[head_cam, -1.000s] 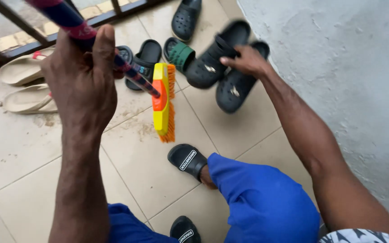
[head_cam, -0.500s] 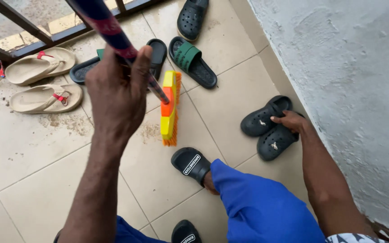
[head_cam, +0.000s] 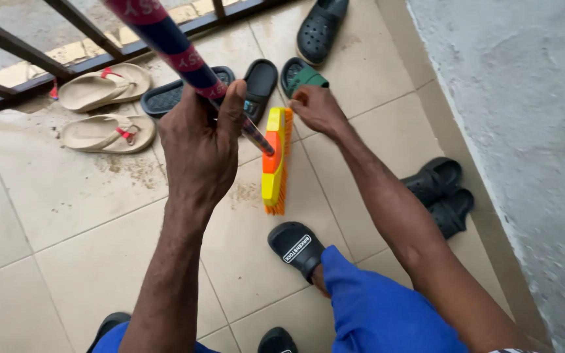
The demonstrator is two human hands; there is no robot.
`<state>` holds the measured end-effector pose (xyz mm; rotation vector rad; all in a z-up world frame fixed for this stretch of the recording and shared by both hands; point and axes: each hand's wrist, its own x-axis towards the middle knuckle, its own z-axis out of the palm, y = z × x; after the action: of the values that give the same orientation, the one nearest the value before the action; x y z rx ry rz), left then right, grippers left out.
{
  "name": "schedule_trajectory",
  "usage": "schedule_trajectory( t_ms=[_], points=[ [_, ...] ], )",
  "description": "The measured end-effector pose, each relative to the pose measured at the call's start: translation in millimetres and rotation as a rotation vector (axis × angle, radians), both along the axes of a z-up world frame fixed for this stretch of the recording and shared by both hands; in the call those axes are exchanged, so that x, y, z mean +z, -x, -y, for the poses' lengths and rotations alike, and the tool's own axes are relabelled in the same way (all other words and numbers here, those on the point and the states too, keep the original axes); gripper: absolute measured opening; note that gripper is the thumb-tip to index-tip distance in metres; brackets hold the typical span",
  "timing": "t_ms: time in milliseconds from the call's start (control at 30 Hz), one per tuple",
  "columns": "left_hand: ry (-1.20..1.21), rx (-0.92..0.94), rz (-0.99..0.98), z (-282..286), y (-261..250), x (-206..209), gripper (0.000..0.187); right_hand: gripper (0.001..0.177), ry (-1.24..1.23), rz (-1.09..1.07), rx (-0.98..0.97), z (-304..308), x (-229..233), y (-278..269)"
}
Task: Sweep debris and organize footwear on a balcony or hallway area.
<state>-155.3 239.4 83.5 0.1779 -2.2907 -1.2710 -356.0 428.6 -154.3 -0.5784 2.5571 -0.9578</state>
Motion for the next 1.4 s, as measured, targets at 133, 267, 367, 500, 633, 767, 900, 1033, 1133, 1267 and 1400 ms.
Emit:
schedule_trajectory(
  t_ms=[133,267,367,500,633,767,900,1033,1133,1267,1400],
  points=[
    [-0.133,0.048,0.05,13,-8,4,0.032,0.031,-0.044,-0.106,0.104,81,-50,13],
    [-0.07,0.16,0.126,34,-25,11,0.032,0.046,-0.099,-0.294,0.245,129,-65,25],
    [-0.091,0.191,0.106,49,-41,15,0.033,0.071,-0.361,-0.19,0.268,157,-72,31],
    [-0.05,0.264,0.15,69,-58,18,0.033,0.069,-0.293,0.009,0.208,177,-111,28],
    [-0.009,0.313,0.147,86,-72,20,0.033,0.094,-0.455,-0.002,0.394,214,-54,-10],
    [-0.058,0.351,0.165,93,-82,21,0.032,0.093,-0.518,-0.065,0.568,257,-68,-20],
    [-0.033,0.379,0.189,96,-89,26,0.032,0.047,-0.492,-0.17,0.587,274,-102,-19],
    [-0.074,0.37,0.162,96,-94,30,0.031,0.031,-0.455,-0.19,0.516,260,-95,-20],
    [-0.022,0.373,0.168,92,-94,35,0.031,0.02,-0.32,-0.238,0.421,220,-83,-23],
    [-0.093,0.297,0.133,76,-87,35,0.03,0.021,-0.329,-0.253,0.334,150,-40,-39],
    [-0.143,0.217,0.106,49,-69,51,0.03,0.04,-0.383,-0.248,0.213,76,-6,-53]
  ],
)
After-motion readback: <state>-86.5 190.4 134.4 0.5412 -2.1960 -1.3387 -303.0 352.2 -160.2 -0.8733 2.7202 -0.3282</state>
